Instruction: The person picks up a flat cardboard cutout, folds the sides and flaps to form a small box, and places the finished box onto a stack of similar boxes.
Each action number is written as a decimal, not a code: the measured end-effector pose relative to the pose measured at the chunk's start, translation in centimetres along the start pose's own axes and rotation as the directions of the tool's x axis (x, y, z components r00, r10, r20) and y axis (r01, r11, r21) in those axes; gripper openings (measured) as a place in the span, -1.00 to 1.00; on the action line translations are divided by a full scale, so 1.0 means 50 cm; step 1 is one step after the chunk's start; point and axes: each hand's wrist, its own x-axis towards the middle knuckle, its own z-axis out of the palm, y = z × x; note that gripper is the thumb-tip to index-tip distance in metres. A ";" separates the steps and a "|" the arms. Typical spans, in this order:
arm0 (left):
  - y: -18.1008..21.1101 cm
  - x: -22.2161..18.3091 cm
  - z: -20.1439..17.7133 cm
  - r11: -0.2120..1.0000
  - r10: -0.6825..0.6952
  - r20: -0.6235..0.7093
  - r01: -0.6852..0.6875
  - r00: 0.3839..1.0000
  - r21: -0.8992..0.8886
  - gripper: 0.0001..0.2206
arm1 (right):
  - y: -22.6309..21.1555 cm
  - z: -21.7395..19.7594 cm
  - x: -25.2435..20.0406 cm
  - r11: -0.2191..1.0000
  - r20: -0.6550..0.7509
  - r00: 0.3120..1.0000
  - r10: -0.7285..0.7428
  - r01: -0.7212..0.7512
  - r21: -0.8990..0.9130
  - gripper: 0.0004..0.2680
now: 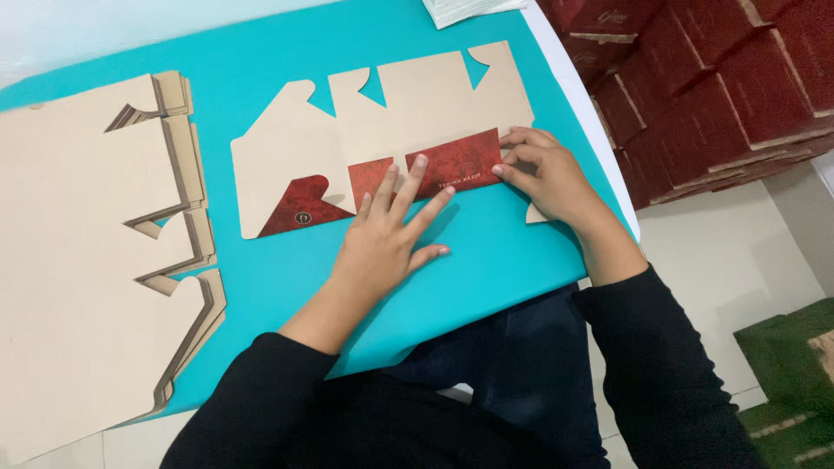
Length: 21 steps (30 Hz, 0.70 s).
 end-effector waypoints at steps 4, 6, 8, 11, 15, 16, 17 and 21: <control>0.004 -0.004 0.033 0.999 0.000 0.099 -0.005 0.995 0.051 -0.34 | 0.017 0.011 0.003 0.995 0.009 1.000 -0.004 0.005 -0.096 -0.90; 0.002 -0.009 0.049 0.999 -0.016 0.141 0.011 0.990 0.037 -0.32 | 0.013 0.012 0.003 0.985 0.019 1.000 -0.013 0.016 -0.173 -0.89; 0.001 -0.008 0.055 0.999 -0.028 0.138 0.021 0.990 0.047 -0.32 | 0.011 0.019 0.000 0.983 0.009 1.000 0.019 -0.017 -0.183 -0.89; -0.001 -0.008 0.067 0.997 -0.039 0.109 0.032 0.993 0.066 -0.33 | 0.015 0.024 -0.010 0.965 -0.028 0.999 0.039 -0.045 -0.257 -0.86; -0.004 -0.009 0.074 0.998 -0.038 0.074 0.034 0.997 0.052 -0.34 | 0.021 0.033 -0.010 0.886 -0.049 0.993 -0.109 0.075 -0.458 -0.83; -0.003 -0.008 0.072 0.998 -0.038 0.072 0.034 0.997 0.051 -0.34 | -0.009 0.035 -0.011 0.885 -0.049 0.993 -0.110 0.075 -0.459 -0.83; -0.003 -0.006 0.069 0.998 -0.043 0.092 0.039 0.995 0.040 -0.34 | -0.040 0.037 -0.010 0.837 0.036 0.963 -0.266 0.250 -0.487 -0.89; -0.008 -0.002 0.066 0.999 -0.038 0.174 0.032 0.984 0.036 -0.39 | -0.086 0.069 -0.021 0.795 0.183 0.895 -0.406 0.445 -0.411 -0.86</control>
